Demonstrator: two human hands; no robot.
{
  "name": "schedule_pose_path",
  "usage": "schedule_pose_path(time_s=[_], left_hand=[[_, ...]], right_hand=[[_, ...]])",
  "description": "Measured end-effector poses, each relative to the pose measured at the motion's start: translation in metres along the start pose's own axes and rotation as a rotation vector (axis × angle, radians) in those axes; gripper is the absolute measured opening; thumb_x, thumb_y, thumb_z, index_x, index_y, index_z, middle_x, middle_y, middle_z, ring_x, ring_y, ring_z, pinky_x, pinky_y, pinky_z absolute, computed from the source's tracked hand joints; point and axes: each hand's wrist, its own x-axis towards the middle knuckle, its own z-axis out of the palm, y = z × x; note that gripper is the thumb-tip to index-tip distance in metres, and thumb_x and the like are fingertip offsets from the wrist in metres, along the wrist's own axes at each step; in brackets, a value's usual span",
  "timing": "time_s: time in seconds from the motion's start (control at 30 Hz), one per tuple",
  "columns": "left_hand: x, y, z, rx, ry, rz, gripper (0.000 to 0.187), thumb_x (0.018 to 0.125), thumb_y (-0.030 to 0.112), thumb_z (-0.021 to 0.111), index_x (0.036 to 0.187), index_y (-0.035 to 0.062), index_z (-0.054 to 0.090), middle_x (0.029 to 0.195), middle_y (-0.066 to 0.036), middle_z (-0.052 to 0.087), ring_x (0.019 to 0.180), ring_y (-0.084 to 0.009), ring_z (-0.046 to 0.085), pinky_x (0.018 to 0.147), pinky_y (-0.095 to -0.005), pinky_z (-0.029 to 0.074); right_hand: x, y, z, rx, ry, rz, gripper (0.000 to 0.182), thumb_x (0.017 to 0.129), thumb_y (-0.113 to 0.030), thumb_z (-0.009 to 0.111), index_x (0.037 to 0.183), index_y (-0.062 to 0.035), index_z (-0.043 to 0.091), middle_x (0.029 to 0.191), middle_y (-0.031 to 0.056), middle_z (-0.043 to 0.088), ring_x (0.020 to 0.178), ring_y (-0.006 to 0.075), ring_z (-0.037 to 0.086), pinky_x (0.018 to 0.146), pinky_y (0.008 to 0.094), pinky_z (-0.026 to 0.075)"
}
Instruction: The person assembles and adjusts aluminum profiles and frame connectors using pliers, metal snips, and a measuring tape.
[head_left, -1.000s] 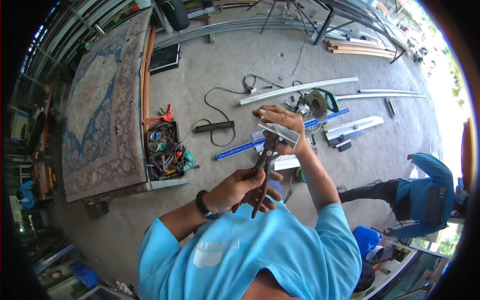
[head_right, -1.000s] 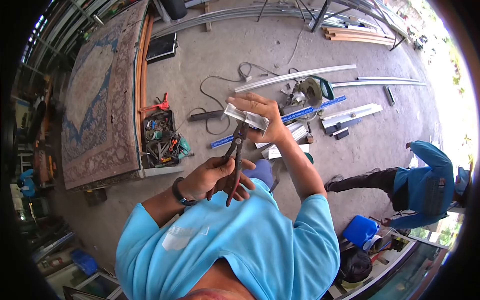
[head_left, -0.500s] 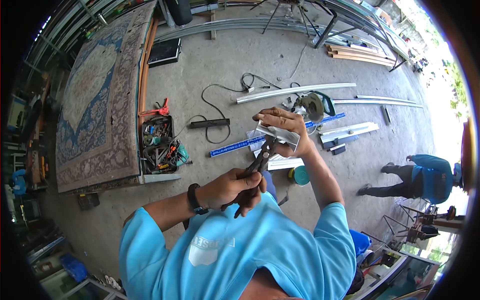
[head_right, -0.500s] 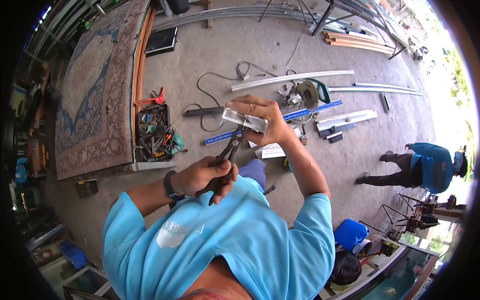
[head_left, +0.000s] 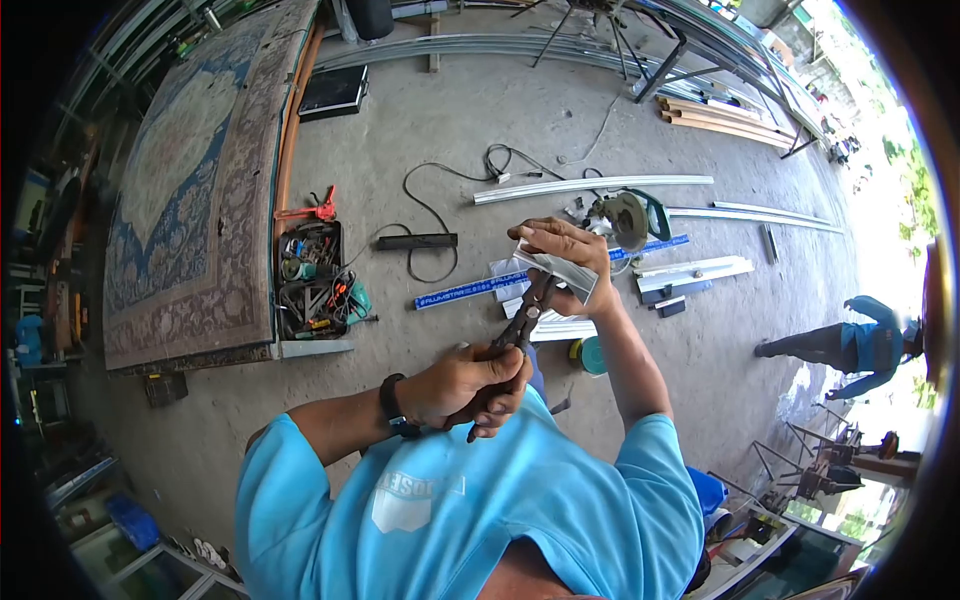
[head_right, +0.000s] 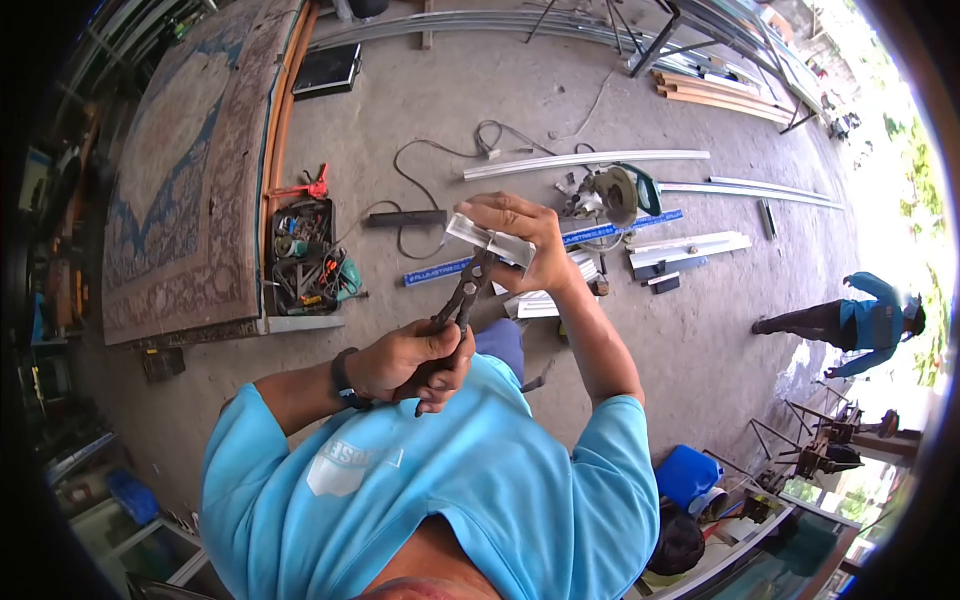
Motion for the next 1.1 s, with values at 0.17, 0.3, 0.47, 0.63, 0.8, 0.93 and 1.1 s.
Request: schedule_pose_path(time_s=[0.17,0.3,0.47,0.63,0.8,0.93,1.1], left_hand=[[0.003,-0.002,-0.020,-0.029,-0.073,0.006,0.040,0.107,0.048,0.048,0.113,0.0090,0.056,0.081,-0.006,0.061,0.066,-0.0163,0.060,0.063,-0.0348,0.053],[-0.007,0.019,0.003,0.234,0.143,0.003,0.048,0.108,0.043,0.049,0.139,0.0057,0.052,0.113,-0.018,0.070,0.093,-0.0250,0.072,0.083,-0.0380,0.057],[-0.012,0.038,0.001,0.194,0.105,-0.061,0.055,0.108,0.038,0.050,0.152,0.0052,0.044,0.130,-0.022,0.066,0.108,-0.0296,0.072,0.089,-0.0395,0.057],[-0.015,0.039,-0.001,0.183,0.100,-0.043,0.055,0.109,0.037,0.050,0.153,0.0051,0.042,0.132,-0.022,0.065,0.111,-0.0307,0.072,0.089,-0.0407,0.057],[-0.015,0.039,-0.006,0.148,0.049,-0.041,0.055,0.109,0.037,0.049,0.153,0.0049,0.041,0.132,-0.022,0.065,0.112,-0.0317,0.071,0.090,-0.0421,0.058],[-0.014,0.038,-0.004,0.165,0.065,-0.033,0.055,0.109,0.036,0.048,0.154,0.0049,0.040,0.133,-0.023,0.065,0.112,-0.0321,0.071,0.091,-0.0420,0.058],[-0.007,0.033,-0.005,0.112,0.089,0.026,0.049,0.109,0.042,0.046,0.142,0.0048,0.048,0.115,-0.018,0.068,0.094,-0.0290,0.072,0.078,-0.0390,0.059]], right_hand=[[0.006,0.007,0.003,-0.028,-0.001,-0.028,0.063,0.060,-0.009,0.073,0.122,0.0007,0.072,0.115,0.0204,0.073,0.104,0.0376,0.072,0.090,0.0418,0.057],[0.009,0.006,0.007,-0.048,0.068,0.044,0.057,0.065,-0.003,0.071,0.122,-0.0003,0.071,0.116,0.0200,0.074,0.104,0.0342,0.072,0.089,0.0397,0.058],[0.020,0.010,0.009,-0.048,0.083,0.028,0.056,0.068,0.002,0.069,0.124,-0.0006,0.069,0.117,0.0192,0.074,0.099,0.0296,0.074,0.087,0.0363,0.060],[0.026,0.018,0.011,-0.074,0.071,-0.021,0.056,0.069,0.002,0.070,0.124,-0.0005,0.069,0.116,0.0196,0.074,0.096,0.0290,0.075,0.085,0.0360,0.060],[0.032,0.019,0.014,-0.068,0.080,-0.072,0.053,0.068,0.001,0.070,0.122,0.0003,0.070,0.115,0.0191,0.074,0.097,0.0308,0.074,0.086,0.0372,0.059],[0.029,0.024,0.013,-0.067,0.067,-0.044,0.053,0.067,0.000,0.070,0.120,0.0009,0.071,0.117,0.0178,0.074,0.101,0.0334,0.073,0.091,0.0397,0.057],[0.026,0.027,0.013,-0.089,0.037,-0.053,0.058,0.062,-0.005,0.072,0.120,0.0007,0.072,0.118,0.0178,0.074,0.106,0.0361,0.072,0.094,0.0407,0.057]])
